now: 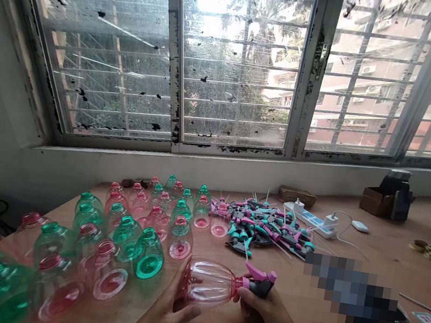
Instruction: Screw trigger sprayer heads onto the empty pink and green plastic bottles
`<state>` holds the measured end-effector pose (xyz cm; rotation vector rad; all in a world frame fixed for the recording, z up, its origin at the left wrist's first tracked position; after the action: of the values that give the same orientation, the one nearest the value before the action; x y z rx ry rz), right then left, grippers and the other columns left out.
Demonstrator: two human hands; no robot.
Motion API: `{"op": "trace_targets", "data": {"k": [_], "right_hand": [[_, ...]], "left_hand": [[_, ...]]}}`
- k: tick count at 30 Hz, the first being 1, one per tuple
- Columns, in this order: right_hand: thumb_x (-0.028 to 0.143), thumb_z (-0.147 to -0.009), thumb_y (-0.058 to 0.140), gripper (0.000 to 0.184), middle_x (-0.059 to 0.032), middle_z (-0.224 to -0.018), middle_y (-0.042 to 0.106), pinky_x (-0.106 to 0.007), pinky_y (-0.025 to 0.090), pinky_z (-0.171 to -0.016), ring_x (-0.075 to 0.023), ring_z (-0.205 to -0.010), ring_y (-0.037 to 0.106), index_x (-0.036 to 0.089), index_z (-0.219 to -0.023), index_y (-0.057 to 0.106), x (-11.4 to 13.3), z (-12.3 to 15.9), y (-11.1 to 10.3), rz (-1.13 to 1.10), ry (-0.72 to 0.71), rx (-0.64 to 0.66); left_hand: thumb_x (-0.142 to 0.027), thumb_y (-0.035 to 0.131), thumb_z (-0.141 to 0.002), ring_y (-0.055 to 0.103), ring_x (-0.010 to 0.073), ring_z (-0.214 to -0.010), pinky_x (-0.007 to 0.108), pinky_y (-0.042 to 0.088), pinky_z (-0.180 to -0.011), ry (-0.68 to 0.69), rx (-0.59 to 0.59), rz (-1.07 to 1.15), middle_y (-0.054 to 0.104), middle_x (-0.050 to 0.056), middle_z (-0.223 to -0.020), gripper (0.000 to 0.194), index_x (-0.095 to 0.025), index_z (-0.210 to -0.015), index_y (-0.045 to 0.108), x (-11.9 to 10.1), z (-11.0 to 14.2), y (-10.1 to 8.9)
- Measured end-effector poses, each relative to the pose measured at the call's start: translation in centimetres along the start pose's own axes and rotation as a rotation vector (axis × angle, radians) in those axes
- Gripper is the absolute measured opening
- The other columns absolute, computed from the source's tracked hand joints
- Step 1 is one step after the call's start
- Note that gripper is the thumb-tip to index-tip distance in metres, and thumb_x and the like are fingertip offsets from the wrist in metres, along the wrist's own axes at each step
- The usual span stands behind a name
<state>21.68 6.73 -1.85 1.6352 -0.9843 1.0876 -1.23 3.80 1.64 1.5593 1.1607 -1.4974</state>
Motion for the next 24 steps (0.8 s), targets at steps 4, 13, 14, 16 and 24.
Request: {"op": "trace_targets", "data": {"k": [4,13,14,16,24], "right_hand": [[0.048,-0.077,0.081,0.048,-0.0025,-0.071,0.073,-0.028,0.045,-0.051,-0.0142,-0.050,0.056,0.018,-0.108,0.060,0.3,0.0,0.2,0.010,0.005,0.021],[0.047,-0.081,0.078,0.037,-0.0029,-0.071,0.074,-0.028,0.047,-0.052,-0.0136,-0.051,0.059,0.019,-0.096,0.059,0.4,0.0,0.3,0.001,-0.010,0.044],[0.047,-0.081,0.078,0.037,-0.0028,-0.071,0.074,-0.028,0.047,-0.053,-0.0137,-0.051,0.059,0.018,-0.096,0.059,0.4,0.0,0.3,0.003,-0.010,0.042],[0.047,-0.081,0.078,0.038,-0.0028,-0.071,0.074,-0.029,0.048,-0.053,-0.0140,-0.051,0.059,0.018,-0.097,0.058,0.4,0.0,0.3,0.004,-0.010,0.039],[0.051,-0.077,0.080,0.043,-0.0015,-0.067,0.072,-0.030,0.048,-0.053,-0.0151,-0.049,0.059,0.018,-0.095,0.059,0.6,0.1,0.3,0.010,0.000,0.011]], "left_hand": [[-0.050,0.072,-0.084,0.052,0.0322,-0.129,0.047,0.036,-0.114,-0.024,-0.010,-0.008,0.056,0.011,-0.141,0.092,-0.033,-0.157,0.019,0.1,0.0,-0.2],[-0.046,0.074,-0.084,0.056,0.0308,-0.125,0.048,0.036,-0.116,0.041,-0.024,-0.064,0.061,0.010,-0.135,0.101,-0.033,-0.158,0.008,1.0,-0.2,-0.2],[-0.046,0.074,-0.084,0.055,0.0308,-0.126,0.047,0.036,-0.116,0.036,-0.023,-0.060,0.061,0.010,-0.134,0.101,-0.033,-0.158,0.008,1.0,-0.1,-0.2],[-0.048,0.074,-0.084,0.052,0.0316,-0.130,0.047,0.034,-0.117,0.021,-0.015,-0.040,0.061,0.011,-0.135,0.100,-0.032,-0.158,0.009,1.0,-0.1,-0.2],[-0.048,0.073,-0.083,0.047,0.0341,-0.137,0.051,0.031,-0.119,-0.001,-0.007,-0.014,0.055,0.010,-0.147,0.095,-0.033,-0.158,0.016,0.9,-0.2,-0.1]]}}
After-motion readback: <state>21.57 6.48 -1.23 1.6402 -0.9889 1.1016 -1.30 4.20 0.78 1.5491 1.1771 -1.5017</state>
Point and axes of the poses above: each hand's wrist, its own z-axis away from the middle knuckle, its own y-axis out of the palm, x = y × z, the point moved 6 cm from there along -z, towards the middle knuckle
